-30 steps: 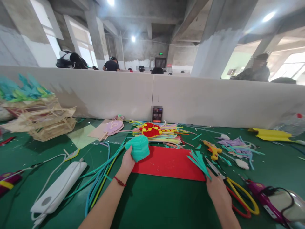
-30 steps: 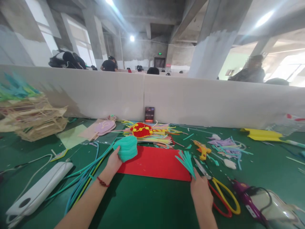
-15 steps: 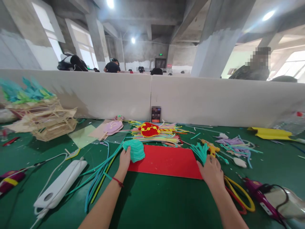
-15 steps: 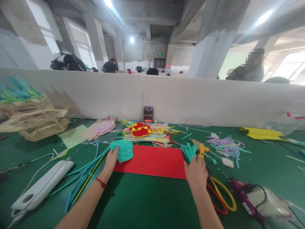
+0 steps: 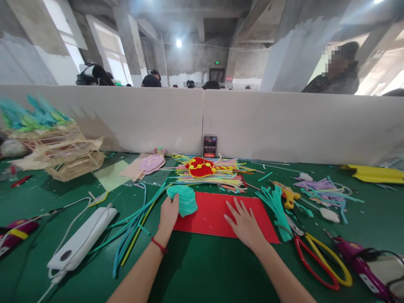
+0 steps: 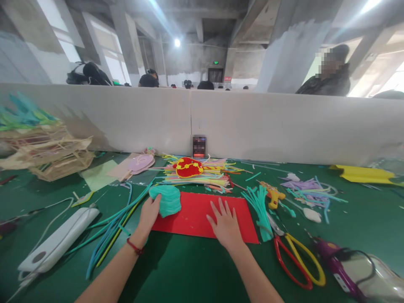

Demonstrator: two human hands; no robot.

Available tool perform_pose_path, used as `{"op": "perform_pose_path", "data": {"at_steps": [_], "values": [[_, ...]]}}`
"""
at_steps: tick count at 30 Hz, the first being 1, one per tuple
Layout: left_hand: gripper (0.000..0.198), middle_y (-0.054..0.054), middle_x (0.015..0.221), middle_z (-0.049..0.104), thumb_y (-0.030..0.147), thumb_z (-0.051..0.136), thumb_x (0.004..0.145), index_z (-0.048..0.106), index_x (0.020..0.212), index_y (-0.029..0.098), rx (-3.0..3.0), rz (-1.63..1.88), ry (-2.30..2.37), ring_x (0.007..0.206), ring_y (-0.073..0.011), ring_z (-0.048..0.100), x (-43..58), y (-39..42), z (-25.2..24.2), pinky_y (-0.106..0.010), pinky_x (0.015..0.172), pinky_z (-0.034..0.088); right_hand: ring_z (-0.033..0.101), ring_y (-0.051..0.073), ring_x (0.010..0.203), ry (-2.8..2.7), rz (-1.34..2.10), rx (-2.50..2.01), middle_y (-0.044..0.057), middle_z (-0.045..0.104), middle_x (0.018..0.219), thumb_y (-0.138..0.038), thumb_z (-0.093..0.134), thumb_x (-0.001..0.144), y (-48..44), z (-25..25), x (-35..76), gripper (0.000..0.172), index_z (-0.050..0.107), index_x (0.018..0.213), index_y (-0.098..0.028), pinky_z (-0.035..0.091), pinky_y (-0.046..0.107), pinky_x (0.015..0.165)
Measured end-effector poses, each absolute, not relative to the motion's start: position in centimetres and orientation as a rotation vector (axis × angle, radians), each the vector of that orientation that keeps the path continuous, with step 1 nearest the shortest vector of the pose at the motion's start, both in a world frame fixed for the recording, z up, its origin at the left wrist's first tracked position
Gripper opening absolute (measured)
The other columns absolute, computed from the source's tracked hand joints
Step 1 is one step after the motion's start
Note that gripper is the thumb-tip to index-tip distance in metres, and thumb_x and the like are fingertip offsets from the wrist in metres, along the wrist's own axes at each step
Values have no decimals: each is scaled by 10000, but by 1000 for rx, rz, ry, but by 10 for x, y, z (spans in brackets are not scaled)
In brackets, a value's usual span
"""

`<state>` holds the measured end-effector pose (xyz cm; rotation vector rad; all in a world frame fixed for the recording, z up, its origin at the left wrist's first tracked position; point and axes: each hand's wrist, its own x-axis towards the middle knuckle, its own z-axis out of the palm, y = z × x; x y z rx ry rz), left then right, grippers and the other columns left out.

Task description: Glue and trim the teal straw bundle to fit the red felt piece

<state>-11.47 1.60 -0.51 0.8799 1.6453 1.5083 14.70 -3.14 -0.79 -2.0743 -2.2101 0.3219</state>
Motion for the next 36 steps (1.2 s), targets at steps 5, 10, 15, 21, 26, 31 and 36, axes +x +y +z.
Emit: {"op": "perform_pose_path", "data": {"at_steps": [5, 10, 15, 21, 26, 31, 36], "values": [[137, -81, 891, 719, 300, 663, 735, 680, 805, 184, 882, 1555, 1450, 1123, -326, 551, -98, 10, 14, -421, 1014, 366, 174, 276, 1417, -2083, 456, -2078, 60, 270, 1532, -473, 410, 913, -24, 0, 149, 489, 457, 1367, -298, 171, 530, 1114], [218, -88, 990, 716, 315, 620, 798, 683, 947, 169, 802, 1463, 1181, 1023, -291, 629, -71, 18, 20, -425, 935, 463, 527, 257, 1186, -1625, 618, -1751, 123, 597, 1263, -410, 378, 919, -2, 6, 142, 414, 660, 1116, -179, 382, 414, 1011], [263, -106, 1060, 701, 270, 648, 806, 669, 1033, 138, 604, 1279, 819, 1074, -268, 612, -45, 26, 7, -418, 988, 446, 635, 232, 788, -1308, 938, -1421, 73, 699, 780, -655, 362, 844, 3, -5, 131, 593, 682, 859, -156, 502, 308, 697], [408, -114, 1141, 669, 446, 587, 849, 638, 1114, 139, 515, 1076, 668, 1115, -266, 591, -40, 28, -8, -396, 973, 469, 447, 112, 430, -1285, 1071, -1358, -18, 556, 559, -700, 579, 679, -1, -11, 125, 514, 588, 695, -186, 384, 240, 409], [390, -108, 1114, 680, 384, 704, 771, 650, 1076, 148, 565, 1073, 660, 1088, -268, 605, -44, 25, -9, -370, 934, 495, 504, 125, 503, -1242, 1116, -1341, 6, 585, 614, -662, 609, 685, 2, -8, 127, 478, 593, 699, -184, 424, 229, 444], [340, -107, 1082, 689, 255, 755, 726, 656, 1032, 144, 592, 1110, 676, 1042, -251, 628, -43, 22, -7, -370, 919, 503, 507, 122, 434, -1213, 1245, -1379, 7, 595, 586, -704, 573, 681, -5, -2, 130, 527, 609, 733, -181, 429, 245, 426], [357, -109, 1085, 685, 289, 774, 707, 658, 1011, 143, 611, 1137, 665, 1045, -259, 623, -42, 22, -6, -369, 905, 511, 495, 105, 440, -1334, 1390, -1462, 32, 658, 580, -576, 703, 593, -13, 9, 125, 440, 678, 724, -157, 374, 217, 402]]}}
